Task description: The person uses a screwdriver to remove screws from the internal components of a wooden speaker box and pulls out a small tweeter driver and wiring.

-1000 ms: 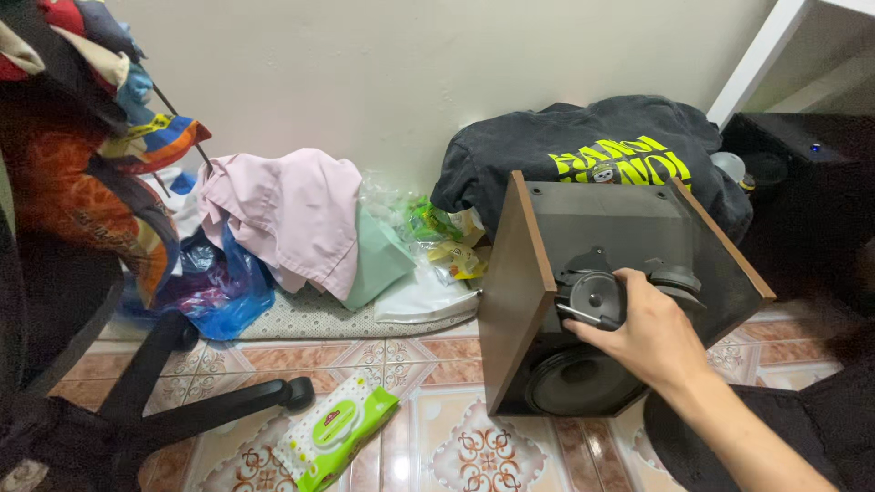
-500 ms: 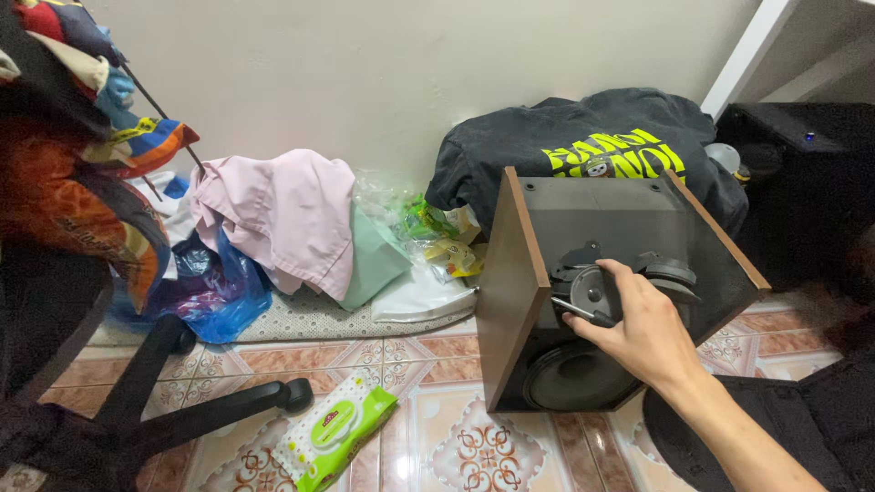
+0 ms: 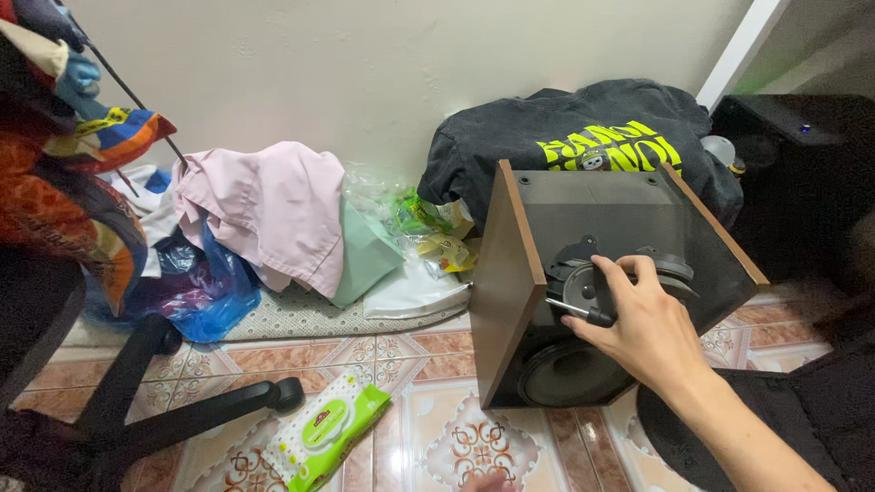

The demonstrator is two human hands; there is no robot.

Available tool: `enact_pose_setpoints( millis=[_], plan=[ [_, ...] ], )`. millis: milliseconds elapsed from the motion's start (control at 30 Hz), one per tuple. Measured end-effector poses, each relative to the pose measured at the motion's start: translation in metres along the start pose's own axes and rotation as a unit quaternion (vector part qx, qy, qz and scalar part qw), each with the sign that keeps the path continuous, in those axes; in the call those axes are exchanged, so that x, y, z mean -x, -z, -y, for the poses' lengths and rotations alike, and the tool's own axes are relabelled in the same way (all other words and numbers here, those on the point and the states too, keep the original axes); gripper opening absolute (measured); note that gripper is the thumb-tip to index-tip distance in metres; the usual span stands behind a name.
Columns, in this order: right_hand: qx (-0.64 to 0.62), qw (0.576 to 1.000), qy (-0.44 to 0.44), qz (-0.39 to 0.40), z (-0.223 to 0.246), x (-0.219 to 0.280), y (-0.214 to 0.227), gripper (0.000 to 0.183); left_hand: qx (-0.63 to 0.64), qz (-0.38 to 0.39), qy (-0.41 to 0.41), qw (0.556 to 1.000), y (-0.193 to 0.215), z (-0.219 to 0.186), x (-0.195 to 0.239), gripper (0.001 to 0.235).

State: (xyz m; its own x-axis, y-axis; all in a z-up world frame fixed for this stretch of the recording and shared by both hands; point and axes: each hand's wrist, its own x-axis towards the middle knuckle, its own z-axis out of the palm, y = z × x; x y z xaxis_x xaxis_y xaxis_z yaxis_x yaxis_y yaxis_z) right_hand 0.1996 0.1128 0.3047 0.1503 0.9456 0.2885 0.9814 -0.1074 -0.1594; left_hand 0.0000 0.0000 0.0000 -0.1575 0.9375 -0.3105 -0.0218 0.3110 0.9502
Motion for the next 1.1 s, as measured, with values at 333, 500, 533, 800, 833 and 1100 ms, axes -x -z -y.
enact_pose_setpoints(
  millis=[333, 500, 533, 800, 833, 1100],
  plan=[
    [-0.036, 0.999, 0.038, -0.010, -0.024, -0.017, -0.017, 0.098, 0.045, 0.005, -0.400, 0.915, -0.089, -0.181, -0.029, 0.073],
    [-0.049, 0.998, 0.029, 0.017, -0.020, -0.027, -0.009, 0.100, -0.001, -0.098, -0.460, 0.882, -0.128, -0.203, -0.051, 0.080],
    [-0.041, 0.999, 0.019, 0.025, -0.016, -0.028, -0.005, 0.099, 0.009, -0.086, -0.463, 0.882, -0.130, -0.207, -0.055, 0.070],
    [0.005, 0.998, 0.027, 0.055, -0.008, -0.031, 0.002, 0.091, 0.025, -0.139, -0.479, 0.866, -0.156, -0.193, -0.073, 0.053],
    [0.024, 0.998, 0.039, 0.053, -0.007, -0.030, 0.002, 0.088, 0.006, -0.162, -0.486, 0.859, -0.159, -0.189, -0.075, 0.051],
    [0.097, 0.985, 0.135, 0.039, -0.025, -0.037, -0.007, 0.094, 0.006, -0.187, -0.501, 0.845, -0.170, -0.177, -0.085, 0.052]
  ],
)
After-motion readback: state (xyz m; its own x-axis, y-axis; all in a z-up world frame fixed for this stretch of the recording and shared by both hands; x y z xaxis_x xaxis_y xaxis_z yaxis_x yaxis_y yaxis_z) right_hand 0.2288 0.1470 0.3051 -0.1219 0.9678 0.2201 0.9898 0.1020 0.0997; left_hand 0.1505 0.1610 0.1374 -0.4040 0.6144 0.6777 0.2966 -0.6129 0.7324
